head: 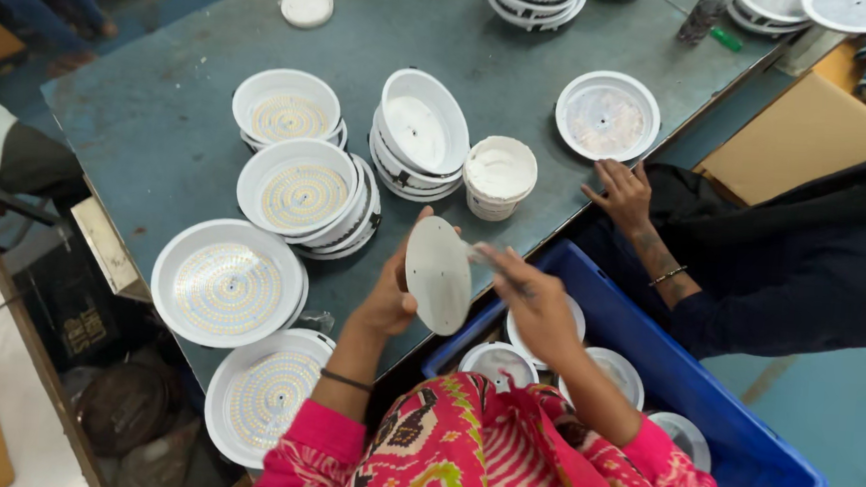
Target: The person repeatedly picks up white circular LED light housings, applies a white substance from a small container to the center, and stacks the units on the table. The person handles the housings one at a time and places them into growing stacks.
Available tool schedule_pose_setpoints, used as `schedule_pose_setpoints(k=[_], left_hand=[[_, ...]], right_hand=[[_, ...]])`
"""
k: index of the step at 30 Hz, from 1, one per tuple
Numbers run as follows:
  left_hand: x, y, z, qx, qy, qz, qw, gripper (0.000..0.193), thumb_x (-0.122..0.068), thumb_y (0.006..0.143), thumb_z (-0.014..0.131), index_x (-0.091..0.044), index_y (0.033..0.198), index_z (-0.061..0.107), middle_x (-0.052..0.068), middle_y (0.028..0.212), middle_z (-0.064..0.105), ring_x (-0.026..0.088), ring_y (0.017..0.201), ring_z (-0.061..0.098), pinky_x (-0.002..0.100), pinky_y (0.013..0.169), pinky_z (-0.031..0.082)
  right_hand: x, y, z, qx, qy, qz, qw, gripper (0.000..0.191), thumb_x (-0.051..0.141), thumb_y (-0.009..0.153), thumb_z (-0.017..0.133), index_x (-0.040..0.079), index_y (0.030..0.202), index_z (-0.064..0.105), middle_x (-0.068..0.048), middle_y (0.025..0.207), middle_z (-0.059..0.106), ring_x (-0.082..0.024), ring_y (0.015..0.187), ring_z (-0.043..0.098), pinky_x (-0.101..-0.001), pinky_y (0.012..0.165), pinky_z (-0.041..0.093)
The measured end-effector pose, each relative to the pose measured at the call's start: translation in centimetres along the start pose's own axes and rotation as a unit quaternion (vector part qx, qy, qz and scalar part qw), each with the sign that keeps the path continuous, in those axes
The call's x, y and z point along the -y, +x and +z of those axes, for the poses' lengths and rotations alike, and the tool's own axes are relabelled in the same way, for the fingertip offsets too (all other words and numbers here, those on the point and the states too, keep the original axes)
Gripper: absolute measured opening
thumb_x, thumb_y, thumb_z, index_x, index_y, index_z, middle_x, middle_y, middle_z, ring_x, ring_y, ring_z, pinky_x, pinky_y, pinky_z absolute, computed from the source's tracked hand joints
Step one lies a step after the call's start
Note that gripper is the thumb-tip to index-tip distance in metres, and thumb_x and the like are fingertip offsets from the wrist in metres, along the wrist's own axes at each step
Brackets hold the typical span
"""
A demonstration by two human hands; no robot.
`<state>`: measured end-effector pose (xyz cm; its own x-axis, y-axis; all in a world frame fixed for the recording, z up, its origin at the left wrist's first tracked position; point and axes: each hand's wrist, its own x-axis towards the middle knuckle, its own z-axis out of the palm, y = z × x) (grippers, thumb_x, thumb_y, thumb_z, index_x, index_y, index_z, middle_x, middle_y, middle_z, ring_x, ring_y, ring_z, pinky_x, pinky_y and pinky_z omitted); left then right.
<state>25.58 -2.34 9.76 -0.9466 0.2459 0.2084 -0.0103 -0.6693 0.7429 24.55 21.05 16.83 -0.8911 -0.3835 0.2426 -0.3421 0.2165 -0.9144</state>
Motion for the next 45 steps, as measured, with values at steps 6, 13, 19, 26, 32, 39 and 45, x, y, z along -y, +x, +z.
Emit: schedule_pose_setpoints(k=[6,13,19,26,32,39,45], left_hand=[[0.3,0.7,4.0,0.005,0.007,0.030,1.000,0.153,-0.056,0.049,0.099,-0.014,0.167,0.010,0.017,0.159,0.041,0.034,0.136,0.055,0.048,0.114,0.047],[-0.2,0.5,4.1,0.038,0.026,0.049,0.998,0.150,-0.056,0.053,0.098,-0.012,0.167,0.012,0.016,0.162,0.040,0.037,0.138,0.054,0.051,0.116,0.047],[-2.3,0.8,5.3,0.020,-0.010,0.057,0.998,0.148,-0.054,0.051,0.101,-0.016,0.164,0.013,0.017,0.157,0.040,0.040,0.136,0.052,0.055,0.111,0.047],[-2.3,0.2,7.3,0.087,0.017,0.074,0.993,0.148,-0.054,0.056,0.100,-0.010,0.168,0.013,0.020,0.164,0.039,0.042,0.143,0.051,0.057,0.122,0.044],[-2.4,0.6,6.5,0.060,0.042,0.066,0.995,0.149,-0.054,0.054,0.101,-0.006,0.166,0.014,0.019,0.159,0.042,0.035,0.140,0.051,0.052,0.118,0.044],[-0.7,1.4,5.0,0.042,0.098,0.021,0.994,0.154,-0.048,0.048,0.104,-0.005,0.167,0.016,0.014,0.160,0.044,0.024,0.147,0.045,0.041,0.124,0.034],[-0.1,1.8,3.9,0.030,0.094,-0.001,0.995,0.157,-0.053,0.044,0.101,-0.010,0.168,0.016,0.012,0.158,0.046,0.023,0.144,0.049,0.040,0.121,0.039]], right_hand=[[3.6,-2.2,4.5,-0.001,-0.206,-0.219,0.954,0.060,-0.007,0.088,0.055,-0.002,0.148,0.047,-0.025,0.148,0.054,-0.036,0.140,0.051,-0.0537,0.123,0.028],[4.4,-4.0,1.4,0.119,-0.172,-0.216,0.954,0.062,-0.008,0.084,0.055,0.000,0.146,0.052,-0.022,0.147,0.056,-0.036,0.140,0.051,-0.0516,0.121,0.032],[3.0,-2.0,-1.0,0.115,0.010,0.028,0.993,0.014,0.007,0.088,0.070,0.003,0.101,0.074,-0.013,0.100,0.080,-0.026,0.091,0.076,-0.0383,0.090,0.052],[2.1,-1.3,0.3,-0.067,-0.075,0.064,0.993,0.023,0.017,0.086,0.079,-0.001,0.094,0.068,-0.009,0.083,0.075,-0.013,0.077,0.074,-0.0307,0.071,0.056],[4.2,1.0,-3.0,-0.063,0.100,0.018,0.993,0.021,0.013,0.094,0.071,0.000,0.110,0.073,-0.007,0.101,0.080,-0.010,0.092,0.075,-0.0280,0.080,0.061],[5.0,1.8,-1.5,0.006,0.032,0.092,0.995,0.034,0.010,0.091,0.070,0.004,0.125,0.072,-0.009,0.100,0.081,-0.009,0.086,0.073,-0.0264,0.076,0.058],[5.0,0.2,-1.1,0.043,-0.023,-0.015,0.999,0.040,0.001,0.091,0.069,0.011,0.130,0.072,-0.011,0.108,0.080,-0.017,0.090,0.074,-0.0304,0.083,0.058]])
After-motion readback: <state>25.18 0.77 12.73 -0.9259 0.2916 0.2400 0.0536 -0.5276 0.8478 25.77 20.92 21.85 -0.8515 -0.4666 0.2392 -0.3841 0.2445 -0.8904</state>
